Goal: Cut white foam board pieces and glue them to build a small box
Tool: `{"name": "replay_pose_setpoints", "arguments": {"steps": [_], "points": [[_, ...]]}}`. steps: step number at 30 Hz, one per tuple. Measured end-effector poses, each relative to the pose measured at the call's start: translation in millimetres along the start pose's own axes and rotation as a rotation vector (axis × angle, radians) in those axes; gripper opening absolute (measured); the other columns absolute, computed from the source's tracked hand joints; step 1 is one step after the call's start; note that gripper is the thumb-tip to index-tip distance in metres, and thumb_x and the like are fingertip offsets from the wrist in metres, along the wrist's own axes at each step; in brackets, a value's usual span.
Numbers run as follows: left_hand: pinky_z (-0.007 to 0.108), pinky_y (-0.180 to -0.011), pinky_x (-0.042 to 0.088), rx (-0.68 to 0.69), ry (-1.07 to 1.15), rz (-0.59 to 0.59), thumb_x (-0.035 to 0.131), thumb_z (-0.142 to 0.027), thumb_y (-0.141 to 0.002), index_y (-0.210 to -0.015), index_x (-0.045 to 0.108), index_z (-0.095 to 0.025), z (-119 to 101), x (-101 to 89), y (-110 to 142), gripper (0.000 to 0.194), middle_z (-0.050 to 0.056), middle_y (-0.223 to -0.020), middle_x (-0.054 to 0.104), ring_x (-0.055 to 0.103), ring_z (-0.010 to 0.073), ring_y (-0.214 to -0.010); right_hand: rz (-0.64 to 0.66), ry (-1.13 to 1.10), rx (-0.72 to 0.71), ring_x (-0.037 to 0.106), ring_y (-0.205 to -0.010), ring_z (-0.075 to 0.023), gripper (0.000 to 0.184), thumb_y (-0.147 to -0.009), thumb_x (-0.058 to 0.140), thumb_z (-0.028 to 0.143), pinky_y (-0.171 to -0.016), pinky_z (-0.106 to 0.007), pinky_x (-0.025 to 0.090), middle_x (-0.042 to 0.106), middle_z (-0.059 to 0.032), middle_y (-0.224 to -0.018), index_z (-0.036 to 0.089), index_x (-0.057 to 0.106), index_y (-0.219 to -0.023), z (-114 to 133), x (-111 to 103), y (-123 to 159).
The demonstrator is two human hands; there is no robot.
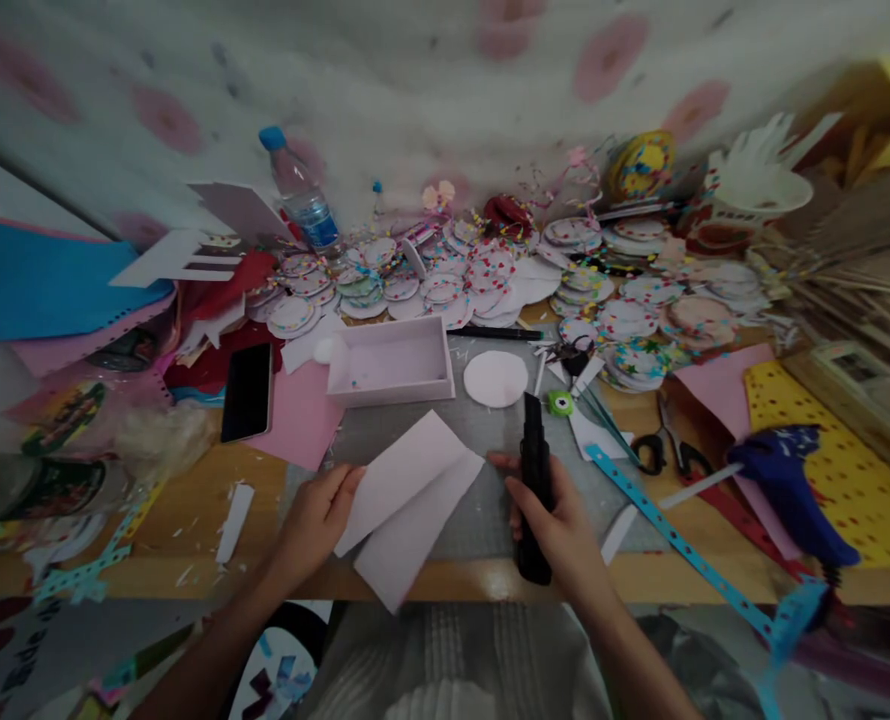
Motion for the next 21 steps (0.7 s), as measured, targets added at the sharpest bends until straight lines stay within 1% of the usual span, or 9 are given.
{"name": "replay_pose_setpoints", "arguments": {"steps": [2,4,7,10,11,13,16,18,21], "points": [[0.028,-0.056,0.044,-0.068,-0.004,-0.037,0.033,-0.030,-0.095,-0.077,0.057,-0.019,2,2.5,4,0.032,0.004,-0.066,0.066,0.064,0.0198,-0.062,0.000,0.023,-0.010,0.046,-0.047,-0.0055,0.033,-0.080,0.064,0.042,-0.040,-0.022,0.042,0.061,-0.0067,-0.115,0.022,0.052,-0.104,0,-1,0],[0.031,-0.060,0.045,-0.134,-0.016,-0.088,0.032,-0.030,-0.095,-0.083,0.058,-0.018,5,2.4,6,0.031,0.007,-0.072,0.068,0.066,0.0232,-0.068,0.003,0.043,-0.020,0.046,-0.048,-0.0058,0.034,-0.080,0.064,0.043,-0.040,-0.023,0.043,0.058,-0.0076,-0.120,0.023,0.051,-0.104,0,-1,0],[0.034,-0.064,0.047,-0.188,-0.019,-0.131,0.032,-0.030,-0.094,-0.088,0.058,-0.017,6,-1.0,15,0.029,0.009,-0.080,0.069,0.066,0.0257,-0.074,0.008,0.050,-0.017,0.046,-0.049,-0.0059,0.033,-0.082,0.063,0.042,-0.041,-0.023,0.042,0.059,-0.0077,-0.118,0.022,0.052,-0.105,-1,1,1],[0.032,-0.067,0.049,-0.225,0.045,-0.181,0.034,-0.032,-0.093,-0.092,0.057,-0.018,5,-7.9,32,0.027,0.008,-0.084,0.070,0.067,0.0237,-0.078,-0.009,0.034,-0.033,0.044,-0.048,-0.0055,0.032,-0.082,0.063,0.042,-0.041,-0.022,0.041,0.059,-0.0065,-0.116,0.022,0.051,-0.104,0,2,2],[0.031,-0.067,0.050,-0.245,0.075,-0.200,0.034,-0.033,-0.093,-0.093,0.056,-0.018,5,-10.0,39,0.026,0.008,-0.085,0.070,0.067,0.0229,-0.078,-0.013,0.033,-0.033,0.044,-0.049,-0.0058,0.032,-0.082,0.063,0.042,-0.041,-0.022,0.041,0.060,-0.0056,-0.112,0.022,0.051,-0.104,1,3,2],[0.030,-0.068,0.051,-0.288,0.118,-0.226,0.037,-0.033,-0.093,-0.095,0.056,-0.018,7,-11.3,52,0.024,0.008,-0.087,0.069,0.067,0.0222,-0.080,-0.012,0.047,-0.010,0.044,-0.049,-0.0070,0.034,-0.082,0.062,0.043,-0.042,-0.022,0.040,0.062,-0.0030,-0.094,0.021,0.052,-0.105,1,4,2],[0.033,-0.071,0.052,-0.316,0.140,-0.242,0.040,-0.032,-0.092,-0.097,0.056,-0.018,8,-5.2,65,0.022,0.009,-0.089,0.069,0.067,0.0231,-0.082,-0.015,0.076,0.024,0.043,-0.048,-0.0087,0.038,-0.081,0.062,0.045,-0.043,-0.022,0.039,0.057,0.0011,-0.073,0.018,0.053,-0.106,3,6,1],[0.035,-0.073,0.053,-0.312,0.169,-0.238,0.041,-0.031,-0.092,-0.099,0.056,-0.018,6,2.5,68,0.022,0.010,-0.091,0.069,0.067,0.0235,-0.083,-0.022,0.090,0.018,0.044,-0.048,-0.0092,0.038,-0.081,0.062,0.046,-0.044,-0.023,0.039,0.055,0.0024,-0.068,0.018,0.053,-0.106,3,6,1],[0.037,-0.076,0.053,-0.278,0.179,-0.201,0.042,-0.030,-0.092,-0.103,0.056,-0.017,-2,12.8,67,0.022,0.011,-0.095,0.067,0.066,0.0237,-0.087,-0.019,0.107,0.004,0.044,-0.048,-0.0096,0.037,-0.082,0.061,0.046,-0.044,-0.023,0.039,0.054,0.0031,-0.066,0.019,0.053,-0.106,2,5,2]]}}
Point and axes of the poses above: each hand's wrist, its own y-axis away from the middle knuckle, its own x-axis out of the palm, z = x × y, the point moved 4 cm from there along -y, towards the middle knuckle
